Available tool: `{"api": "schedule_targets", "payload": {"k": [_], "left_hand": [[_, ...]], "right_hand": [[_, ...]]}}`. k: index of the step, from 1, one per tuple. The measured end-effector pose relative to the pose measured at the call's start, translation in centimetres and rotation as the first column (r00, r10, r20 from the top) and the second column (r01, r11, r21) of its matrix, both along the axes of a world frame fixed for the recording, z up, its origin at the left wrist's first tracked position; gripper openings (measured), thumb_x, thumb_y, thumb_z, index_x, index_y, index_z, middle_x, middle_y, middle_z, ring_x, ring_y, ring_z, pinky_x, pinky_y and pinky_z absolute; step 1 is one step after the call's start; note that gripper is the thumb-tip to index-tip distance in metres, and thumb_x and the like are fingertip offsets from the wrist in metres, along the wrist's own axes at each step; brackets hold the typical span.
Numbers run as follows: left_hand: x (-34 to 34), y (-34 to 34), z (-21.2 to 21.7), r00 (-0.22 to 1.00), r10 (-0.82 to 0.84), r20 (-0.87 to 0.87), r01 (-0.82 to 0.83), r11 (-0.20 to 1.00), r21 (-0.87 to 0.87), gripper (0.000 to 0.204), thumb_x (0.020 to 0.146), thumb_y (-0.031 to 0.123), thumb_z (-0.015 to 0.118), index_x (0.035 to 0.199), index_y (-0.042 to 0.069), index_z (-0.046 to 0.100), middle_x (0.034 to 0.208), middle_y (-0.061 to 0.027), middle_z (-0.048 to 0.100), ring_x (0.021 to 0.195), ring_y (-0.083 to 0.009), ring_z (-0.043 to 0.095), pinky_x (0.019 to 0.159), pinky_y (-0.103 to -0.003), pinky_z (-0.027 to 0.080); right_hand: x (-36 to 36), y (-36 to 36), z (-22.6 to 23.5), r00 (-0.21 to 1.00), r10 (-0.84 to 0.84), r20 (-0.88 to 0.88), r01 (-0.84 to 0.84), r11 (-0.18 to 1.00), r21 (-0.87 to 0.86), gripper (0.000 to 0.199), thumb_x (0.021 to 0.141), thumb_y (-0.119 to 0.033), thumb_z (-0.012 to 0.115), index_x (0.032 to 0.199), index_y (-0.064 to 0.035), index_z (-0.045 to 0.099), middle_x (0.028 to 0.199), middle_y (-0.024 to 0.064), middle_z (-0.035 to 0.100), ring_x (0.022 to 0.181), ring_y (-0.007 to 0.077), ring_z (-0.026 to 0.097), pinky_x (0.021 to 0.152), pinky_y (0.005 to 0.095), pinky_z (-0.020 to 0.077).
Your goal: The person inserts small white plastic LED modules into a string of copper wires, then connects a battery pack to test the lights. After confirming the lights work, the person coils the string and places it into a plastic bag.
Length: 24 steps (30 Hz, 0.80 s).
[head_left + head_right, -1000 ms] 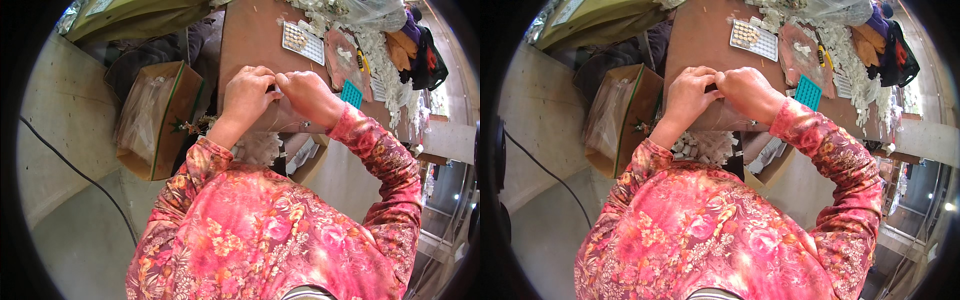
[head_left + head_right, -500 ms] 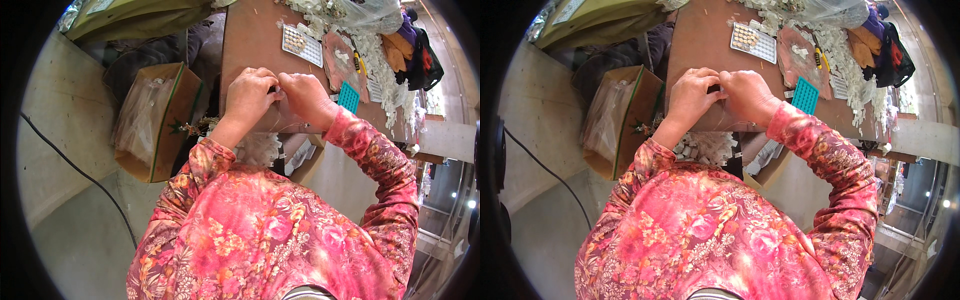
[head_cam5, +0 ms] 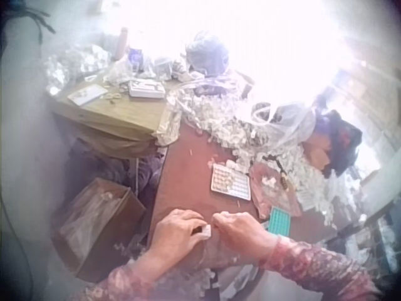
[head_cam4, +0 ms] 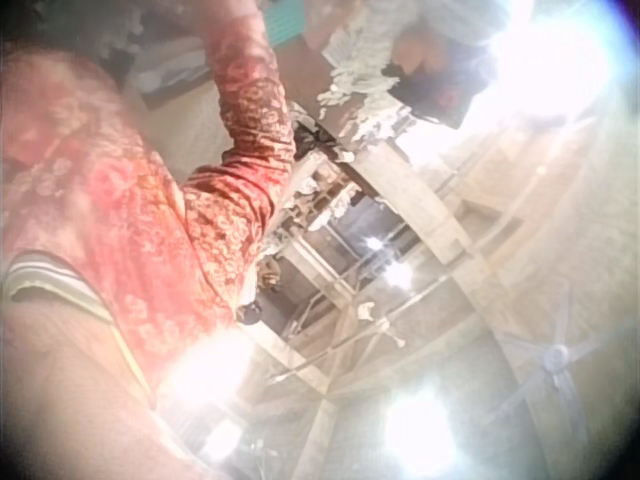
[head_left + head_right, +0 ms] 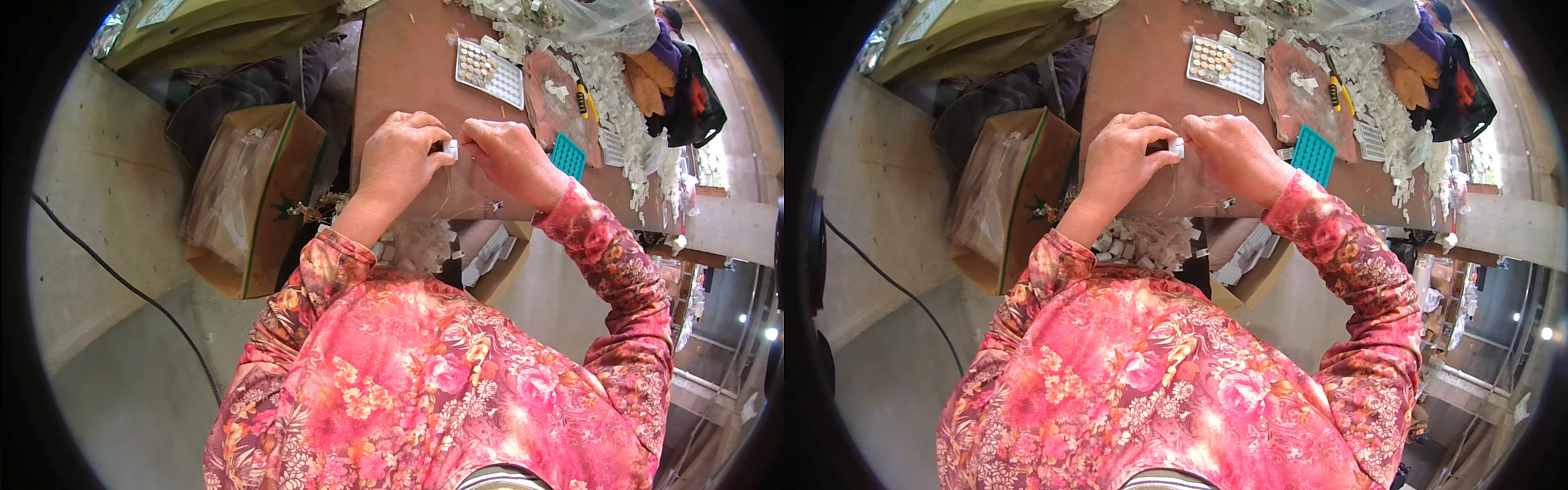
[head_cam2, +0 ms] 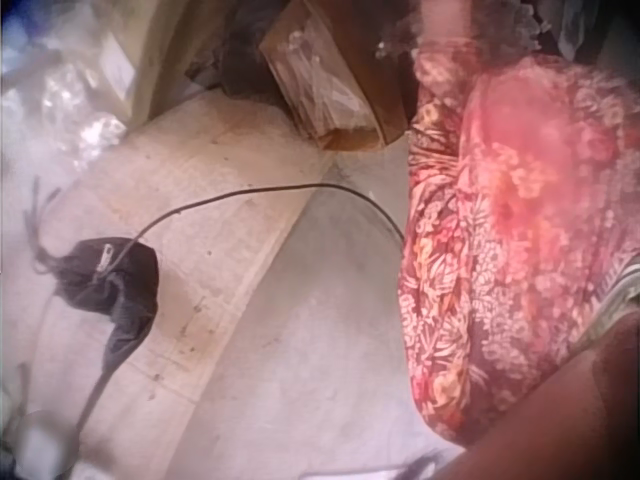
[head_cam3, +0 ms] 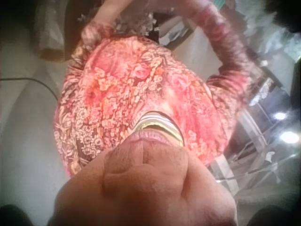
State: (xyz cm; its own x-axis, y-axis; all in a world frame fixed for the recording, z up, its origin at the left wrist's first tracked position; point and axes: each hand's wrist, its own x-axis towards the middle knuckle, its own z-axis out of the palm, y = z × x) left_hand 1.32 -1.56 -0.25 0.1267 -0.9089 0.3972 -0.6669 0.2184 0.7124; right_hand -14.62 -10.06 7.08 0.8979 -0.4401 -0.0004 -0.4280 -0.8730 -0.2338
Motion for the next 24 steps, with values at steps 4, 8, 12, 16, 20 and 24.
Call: {"api": "schedule_targets", "payload": {"k": [4,8,12,16,20,24], "left_hand": [[0.0,0.0,-0.1,1.0,0.002,-0.003,-0.002,1.0,0.007,0.022,0.069,0.023,0.076,0.088,0.011,0.072,0.1,0.0018,0.068,0.095,-0.0217,0.061,0.083,-0.033,0.05],[0.0,-0.1,-0.1,1.0,0.0,0.008,0.0,1.0,0.002,0.022,0.069,0.023,0.076,0.087,0.011,0.072,0.1,0.0018,0.068,0.095,-0.0215,0.061,0.083,-0.033,0.05],[0.0,0.0,0.0,1.0,-0.002,0.008,0.002,1.0,-0.002,0.022,0.069,0.023,0.076,0.087,0.011,0.072,0.099,0.0015,0.068,0.095,-0.0214,0.061,0.083,-0.033,0.05],[0.0,0.0,-0.1,1.0,-0.004,0.008,0.004,1.0,-0.031,0.021,0.069,0.022,0.075,0.086,0.01,0.072,0.098,0.0008,0.067,0.093,-0.0221,0.061,0.082,-0.033,0.049],[-0.1,-0.1,-0.2,1.0,0.006,-0.001,-0.006,0.998,-0.055,0.019,0.069,0.02,0.075,0.084,0.01,0.072,0.095,-0.0002,0.067,0.09,-0.0232,0.061,0.082,-0.034,0.049],[-0.1,0.0,-0.1,1.0,0.002,-0.004,-0.002,0.999,-0.037,0.018,0.069,0.02,0.075,0.083,0.01,0.072,0.095,-0.0001,0.067,0.09,-0.0229,0.061,0.081,-0.034,0.049]], "right_hand": [[0.0,0.0,-0.3,0.999,0.006,-0.035,-0.008,0.999,-0.038,0.009,0.082,-0.005,0.058,0.089,-0.0028,0.053,0.079,0.0163,0.06,0.077,0.0354,0.062,0.064,0.0421,0.0491],[0.2,0.2,-0.2,0.994,-0.002,-0.11,-0.009,0.995,-0.103,0.009,0.083,-0.005,0.059,0.089,-0.0028,0.053,0.078,0.016,0.059,0.075,0.035,0.061,0.063,0.0419,0.0485],[0.3,0.1,-0.2,0.996,0.005,-0.092,-0.014,0.996,-0.09,0.008,0.083,-0.005,0.058,0.089,-0.0033,0.053,0.076,0.0159,0.058,0.074,0.0344,0.061,0.062,0.0421,0.0484],[0.5,0.3,-0.1,0.99,-0.006,-0.143,-0.011,0.993,-0.115,0.011,0.08,-0.006,0.058,0.089,-0.0015,0.053,0.077,0.016,0.061,0.075,0.0333,0.064,0.064,0.041,0.051],[1.1,0.7,0.3,0.972,0.043,-0.232,-0.092,0.974,-0.206,0.014,0.077,-0.006,0.059,0.089,-0.0002,0.054,0.077,0.0165,0.063,0.075,0.0336,0.065,0.064,0.0415,0.0519],[1.5,0.3,0.7,0.981,0.004,-0.194,-0.024,0.995,-0.098,0.01,0.077,-0.005,0.059,0.085,-0.0003,0.056,0.073,0.0185,0.063,0.073,0.0365,0.064,0.064,0.0438,0.0508]]}}
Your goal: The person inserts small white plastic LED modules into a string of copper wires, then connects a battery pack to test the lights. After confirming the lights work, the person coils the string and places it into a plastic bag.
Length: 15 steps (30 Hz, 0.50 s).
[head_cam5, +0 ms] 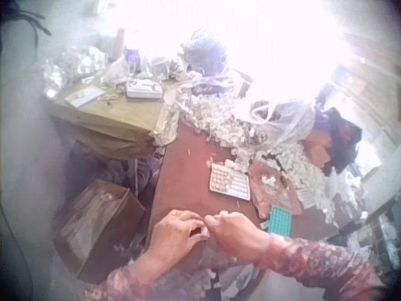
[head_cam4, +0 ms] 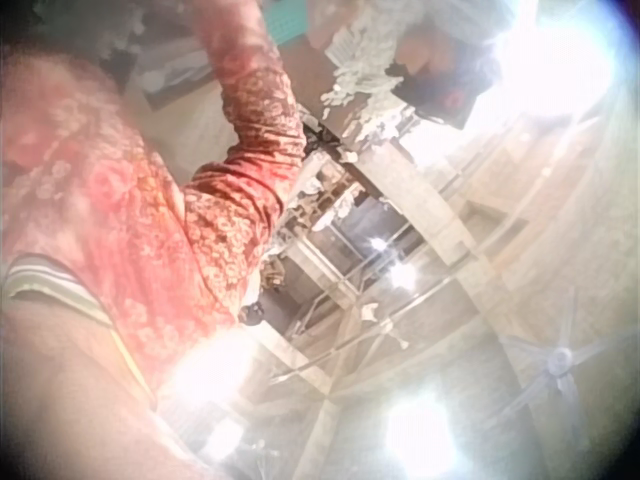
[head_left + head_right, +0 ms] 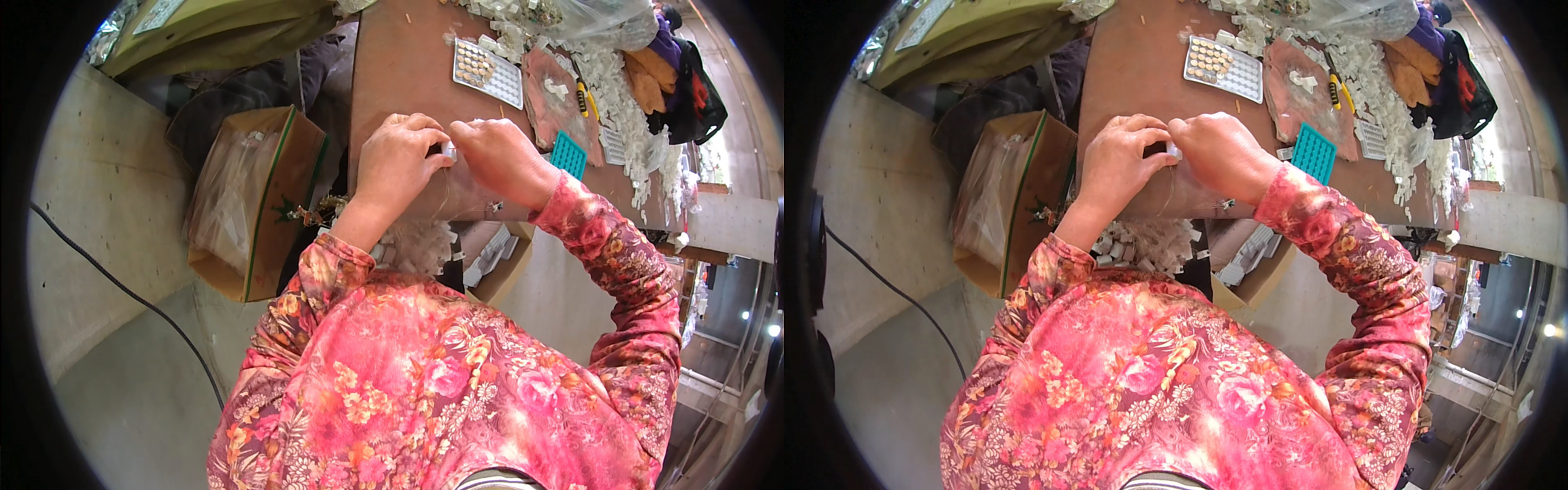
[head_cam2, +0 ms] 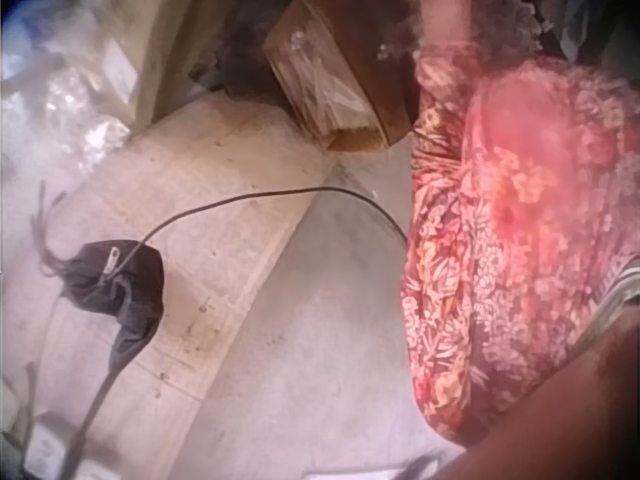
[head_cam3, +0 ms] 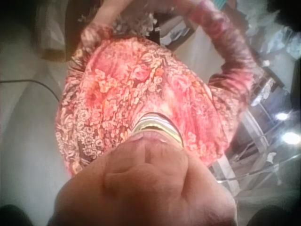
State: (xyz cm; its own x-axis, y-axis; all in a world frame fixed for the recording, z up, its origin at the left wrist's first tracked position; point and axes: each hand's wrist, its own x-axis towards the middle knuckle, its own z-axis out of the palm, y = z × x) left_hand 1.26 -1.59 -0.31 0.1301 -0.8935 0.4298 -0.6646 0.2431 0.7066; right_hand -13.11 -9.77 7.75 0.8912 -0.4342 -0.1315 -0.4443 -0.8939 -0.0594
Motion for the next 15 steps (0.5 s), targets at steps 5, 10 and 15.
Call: {"api": "schedule_targets", "payload": {"k": [5,10,15], "left_hand": [[0.1,-0.1,0.0,1.0,-0.001,0.006,0.001,1.0,0.019,0.021,0.07,0.023,0.076,0.087,0.012,0.072,0.098,0.0019,0.067,0.094,-0.0214,0.061,0.081,-0.033,0.05],[0.1,-0.1,-0.2,1.0,-0.005,0.002,0.005,1.0,0.026,0.021,0.07,0.023,0.076,0.087,0.012,0.072,0.098,0.0018,0.067,0.093,-0.0217,0.061,0.081,-0.033,0.05],[0.1,0.0,-0.1,1.0,-0.005,-0.001,0.005,1.0,0.019,0.022,0.069,0.023,0.076,0.088,0.011,0.072,0.099,0.0014,0.067,0.094,-0.0223,0.061,0.082,-0.033,0.05]], "right_hand": [[-0.5,-0.6,-0.1,0.982,-0.097,0.162,0.063,0.977,0.203,0.004,0.079,-0.005,0.057,0.08,-0.0009,0.057,0.071,0.0206,0.061,0.072,0.0392,0.062,0.064,0.0461,0.0494],[-1.1,-0.3,-0.5,0.967,-0.121,0.222,0.076,0.977,0.2,0.005,0.079,-0.005,0.057,0.082,-0.0012,0.058,0.073,0.0199,0.062,0.072,0.0387,0.062,0.063,0.0458,0.0494],[-1.3,-0.3,-0.7,0.967,-0.105,0.232,0.063,0.981,0.182,0.006,0.081,-0.006,0.056,0.085,-0.0021,0.058,0.074,0.019,0.062,0.074,0.0376,0.062,0.063,0.0452,0.0492]]}}
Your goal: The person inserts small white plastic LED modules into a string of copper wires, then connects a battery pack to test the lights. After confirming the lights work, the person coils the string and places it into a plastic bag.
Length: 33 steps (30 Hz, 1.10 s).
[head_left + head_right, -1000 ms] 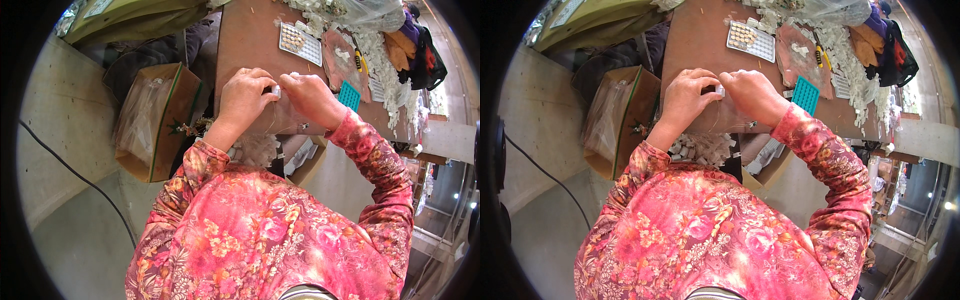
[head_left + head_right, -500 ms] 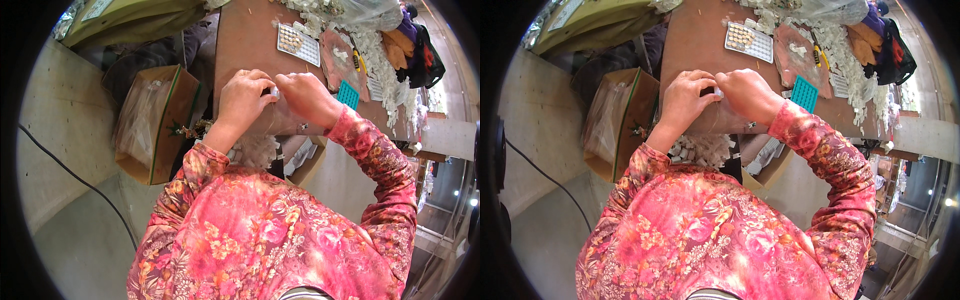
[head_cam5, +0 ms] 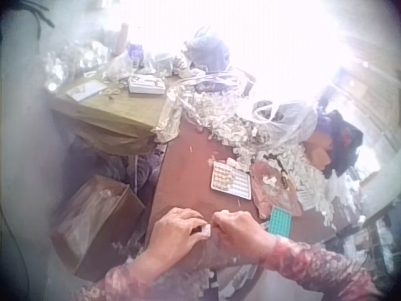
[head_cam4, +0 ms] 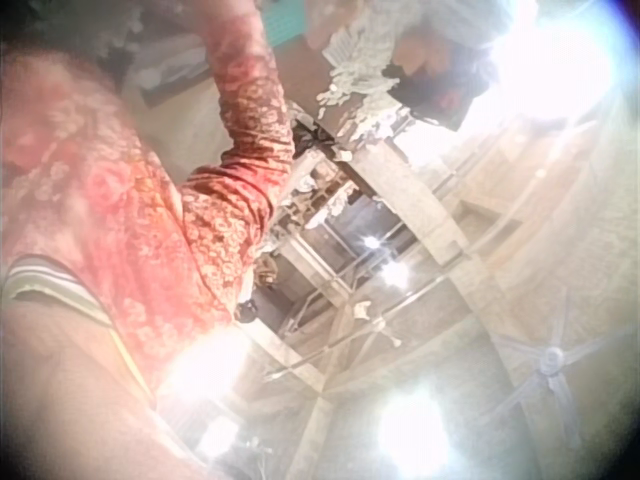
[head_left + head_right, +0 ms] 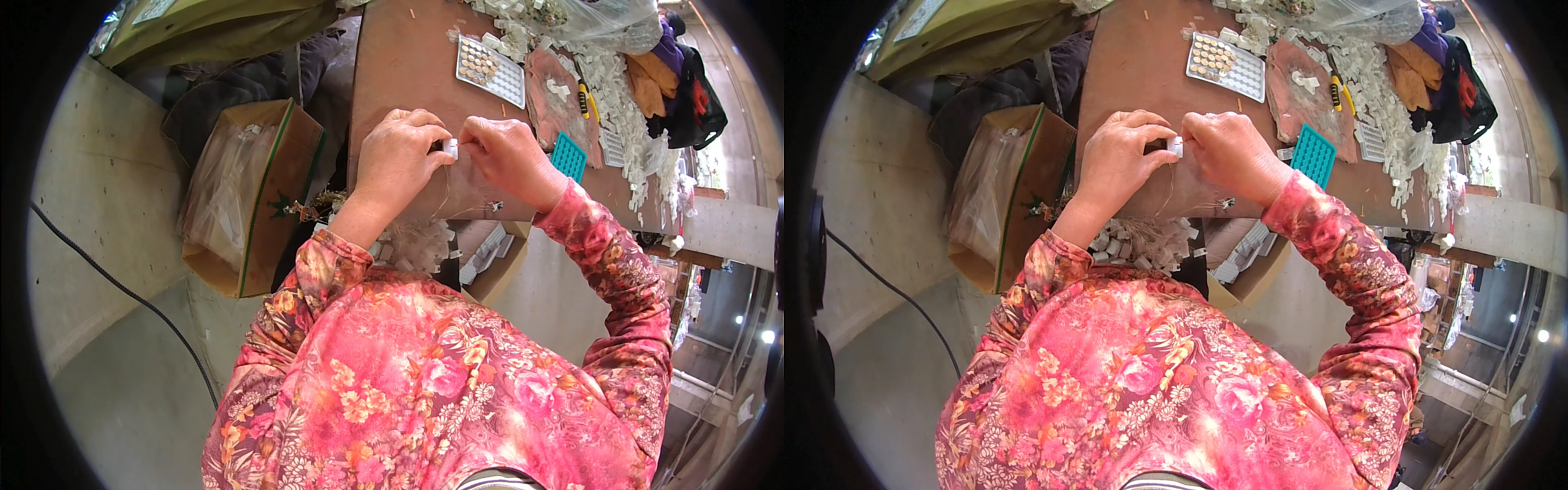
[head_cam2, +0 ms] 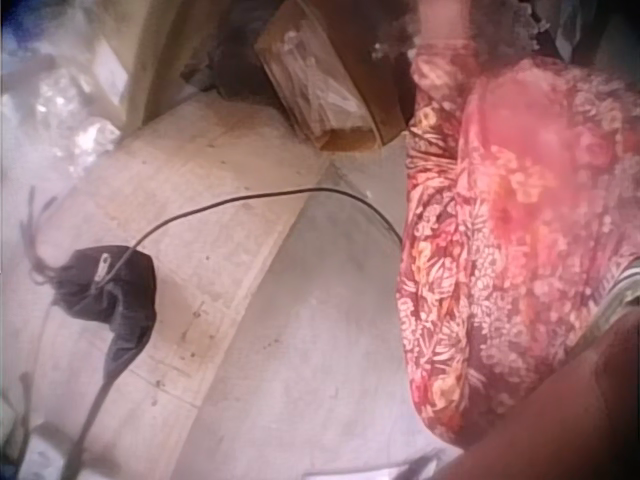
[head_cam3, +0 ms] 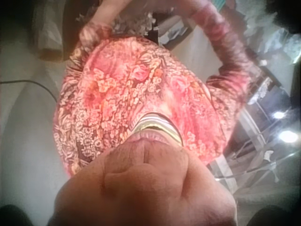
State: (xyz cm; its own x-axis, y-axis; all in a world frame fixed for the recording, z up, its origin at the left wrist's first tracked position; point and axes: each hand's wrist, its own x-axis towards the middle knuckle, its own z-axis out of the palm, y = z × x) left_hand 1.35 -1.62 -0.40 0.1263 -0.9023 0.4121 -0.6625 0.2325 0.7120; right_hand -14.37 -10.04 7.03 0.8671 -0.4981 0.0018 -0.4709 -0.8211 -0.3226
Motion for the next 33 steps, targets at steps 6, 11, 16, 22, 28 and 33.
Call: {"api": "schedule_targets", "payload": {"k": [6,11,16,22,28,33], "left_hand": [[0.1,0.0,0.1,1.0,-0.004,0.004,0.004,1.0,0.012,0.022,0.069,0.023,0.076,0.088,0.011,0.072,0.099,0.0013,0.067,0.094,-0.0222,0.061,0.083,-0.033,0.05],[0.1,0.0,0.1,1.0,-0.003,0.005,0.003,1.0,0.01,0.022,0.069,0.022,0.075,0.088,0.011,0.072,0.099,0.0016,0.067,0.094,-0.022,0.061,0.083,-0.034,0.05],[-0.1,0.0,0.0,1.0,0.016,0.01,-0.016,1.0,0.006,0.021,0.07,0.021,0.075,0.088,0.011,0.071,0.099,0.0015,0.067,0.095,-0.0223,0.061,0.082,-0.034,0.05],[0.0,0.0,-0.1,1.0,0.012,-0.007,-0.011,1.0,0.016,0.019,0.067,0.019,0.076,0.083,0.009,0.069,0.097,0.0012,0.067,0.094,-0.023,0.061,0.081,-0.034,0.05],[0.1,0.0,0.6,1.0,-0.016,0.0,0.016,0.999,-0.028,0.019,0.067,0.018,0.077,0.082,0.009,0.07,0.097,-0.0002,0.067,0.093,-0.0238,0.061,0.082,-0.034,0.05],[-0.2,0.2,0.9,0.998,-0.057,0.028,0.058,0.998,-0.037,0.028,0.067,0.012,0.077,0.092,0.009,0.067,0.097,-0.0026,0.067,0.093,-0.0241,0.062,0.078,-0.035,0.052]], "right_hand": [[0.0,-0.1,-0.2,0.996,0.049,-0.069,-0.054,0.995,-0.081,0.006,0.082,-0.008,0.056,0.084,-0.0022,0.055,0.073,0.0186,0.061,0.074,0.0369,0.062,0.064,0.0447,0.0492],[0.7,0.3,0.3,0.981,0.067,-0.181,-0.1,0.979,-0.178,0.009,0.079,-0.008,0.058,0.085,-0.0016,0.055,0.072,0.0171,0.063,0.075,0.0343,0.065,0.064,0.0419,0.0512],[1.7,0.9,0.4,0.926,0.098,-0.364,-0.211,0.936,-0.284,0.014,0.076,-0.009,0.061,0.088,-0.0016,0.056,0.073,0.0148,0.065,0.071,0.0296,0.067,0.061,0.0388,0.0528],[2.6,1.2,0.1,0.906,0.195,-0.376,-0.328,0.885,-0.331,0.013,0.074,-0.01,0.062,0.085,-0.0031,0.059,0.071,0.0115,0.065,0.066,0.0276,0.068,0.058,0.0379,0.0531],[1.0,0.9,2.3,0.976,0.072,-0.205,-0.126,0.957,-0.262,0.015,0.074,-0.008,0.062,0.086,-0.0004,0.056,0.071,0.0152,0.062,0.069,0.0335,0.065,0.057,0.0404,0.0511],[-3.7,0.0,2.2,0.965,-0.208,0.161,0.225,0.97,-0.093,0.006,0.078,-0.005,0.06,0.084,-0.0054,0.059,0.079,0.0109,0.062,0.071,0.0319,0.063,0.062,0.039,0.0507]]}}
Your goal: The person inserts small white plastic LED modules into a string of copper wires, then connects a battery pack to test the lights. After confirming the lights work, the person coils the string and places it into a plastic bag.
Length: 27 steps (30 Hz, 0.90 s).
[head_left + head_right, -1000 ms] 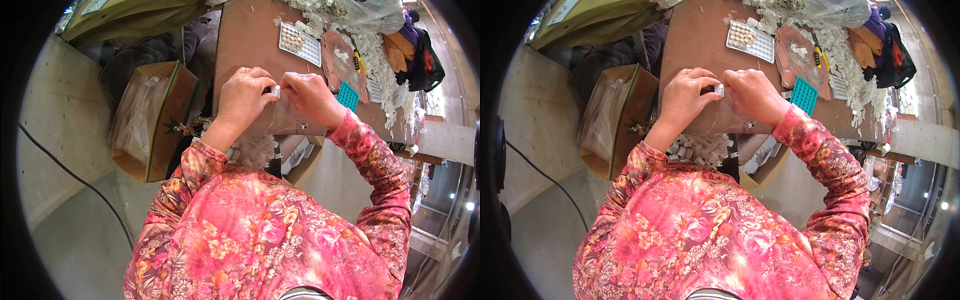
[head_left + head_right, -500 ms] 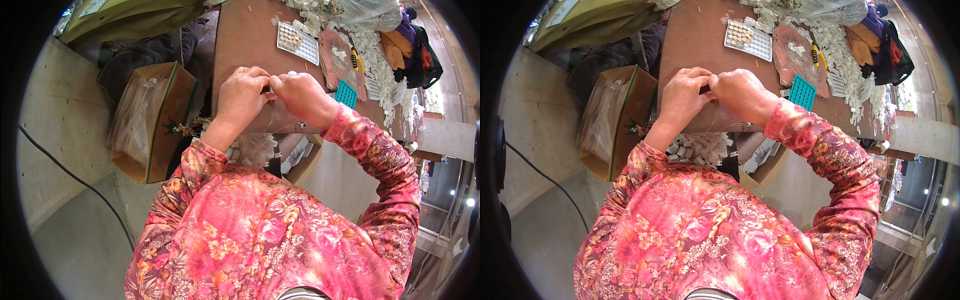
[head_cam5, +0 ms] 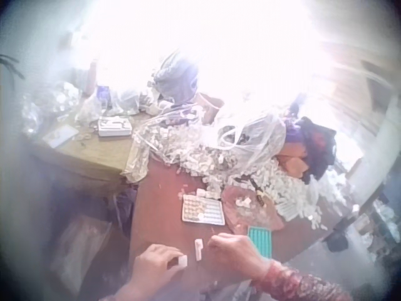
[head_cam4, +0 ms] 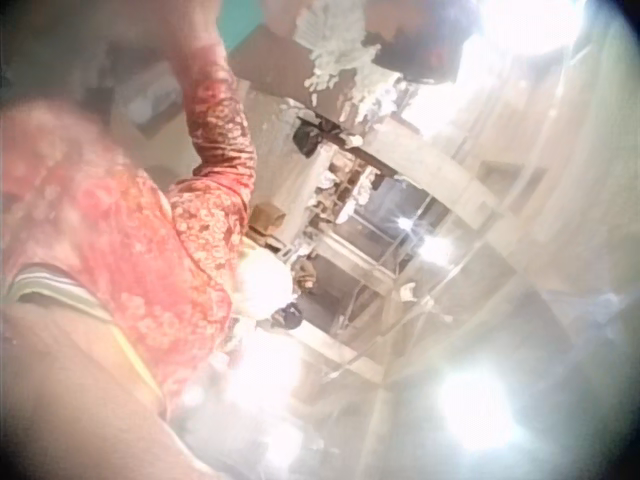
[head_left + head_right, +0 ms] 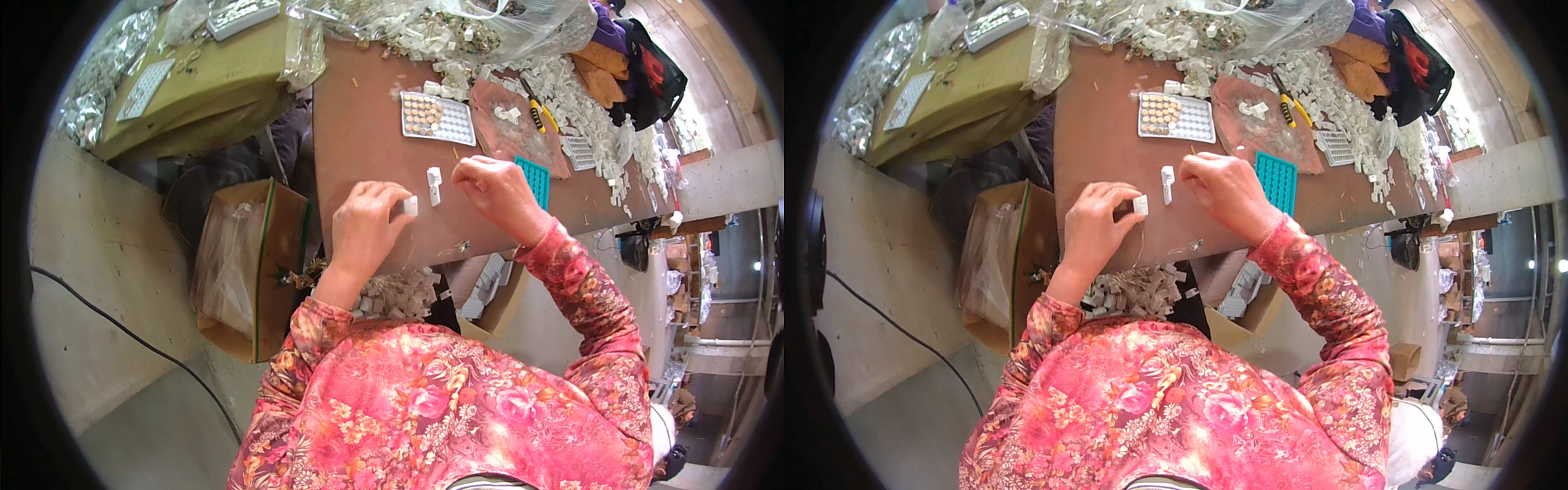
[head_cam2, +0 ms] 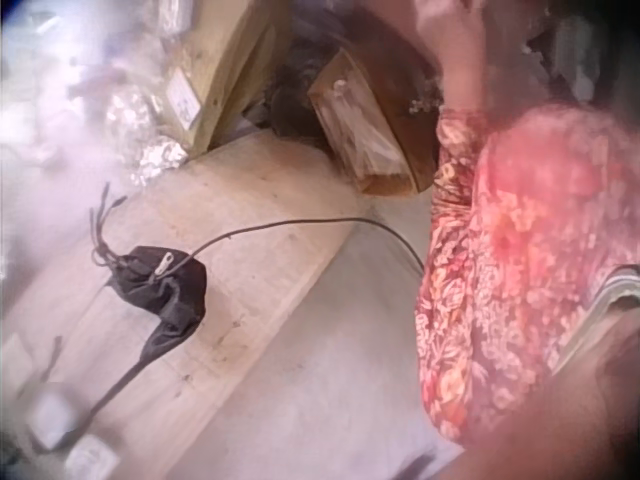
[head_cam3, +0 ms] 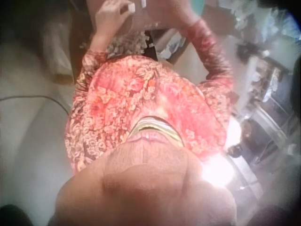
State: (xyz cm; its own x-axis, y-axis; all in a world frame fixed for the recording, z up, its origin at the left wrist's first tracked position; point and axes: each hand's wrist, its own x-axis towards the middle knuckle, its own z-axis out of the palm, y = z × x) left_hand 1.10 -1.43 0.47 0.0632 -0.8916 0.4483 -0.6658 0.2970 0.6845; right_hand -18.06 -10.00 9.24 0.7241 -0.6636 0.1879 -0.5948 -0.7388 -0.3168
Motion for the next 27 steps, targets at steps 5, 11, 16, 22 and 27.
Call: {"api": "schedule_targets", "payload": {"k": [5,11,16,22,27], "left_hand": [[-0.7,0.2,0.5,0.968,-0.115,-0.224,0.138,0.986,0.091,0.028,0.072,0.002,0.074,0.097,0.006,0.063,0.095,-0.0051,0.067,0.088,-0.019,0.066,0.076,-0.028,0.053],[-0.9,0.7,1.5,0.637,-0.015,-0.771,0.353,0.895,0.274,0.023,0.084,0.002,0.068,0.106,0.001,0.062,0.096,-0.0043,0.067,0.088,-0.0115,0.066,0.078,-0.023,0.051],[0.9,1.7,1.9,0.514,0.034,-0.857,0.444,0.844,0.3,0.027,0.083,0.002,0.069,0.11,0.002,0.065,0.088,0.001,0.065,0.081,-0.0038,0.059,0.069,-0.017,0.046],[1.4,2.3,2.0,0.475,0.053,-0.878,0.414,0.867,0.276,0.026,0.087,0.006,0.066,0.112,0.002,0.066,0.087,0.0015,0.066,0.075,-0.0011,0.057,0.061,-0.015,0.04],[1.4,2.2,2.2,0.327,0.09,-0.941,0.453,0.858,0.24,0.026,0.093,0.011,0.06,0.116,0.0,0.063,0.096,-0.004,0.068,0.084,-0.0081,0.062,0.072,-0.018,0.046]], "right_hand": [[-2.4,-1.1,-2.8,0.989,-0.034,0.145,0.042,0.998,-0.047,0.005,0.079,-0.009,0.064,0.083,-0.0072,0.066,0.085,0.0085,0.064,0.077,0.0305,0.063,0.069,0.0396,0.0513],[-2.2,-4.9,-2.6,0.967,-0.205,0.149,0.204,0.979,0.022,0.012,0.081,-0.016,0.066,0.088,-0.006,0.069,0.086,0.0131,0.066,0.077,0.03,0.064,0.07,0.0376,0.0513],[1.4,-7.5,-4.7,0.959,-0.172,0.227,0.198,0.976,-0.094,0.014,0.083,-0.016,0.066,0.093,-0.0062,0.071,0.086,0.0133,0.067,0.072,0.0286,0.066,0.067,0.0357,0.052],[1.9,-8.0,-5.8,0.966,-0.184,0.183,0.204,0.974,-0.095,0.014,0.085,-0.017,0.065,0.094,-0.0087,0.071,0.09,0.0131,0.068,0.075,0.0288,0.066,0.069,0.0367,0.0519],[1.2,-7.7,-5.1,0.951,-0.242,0.192,0.256,0.965,-0.052,0.013,0.083,-0.015,0.067,0.093,-0.0064,0.071,0.089,0.0126,0.068,0.074,0.027,0.065,0.069,0.0352,0.0517]]}}
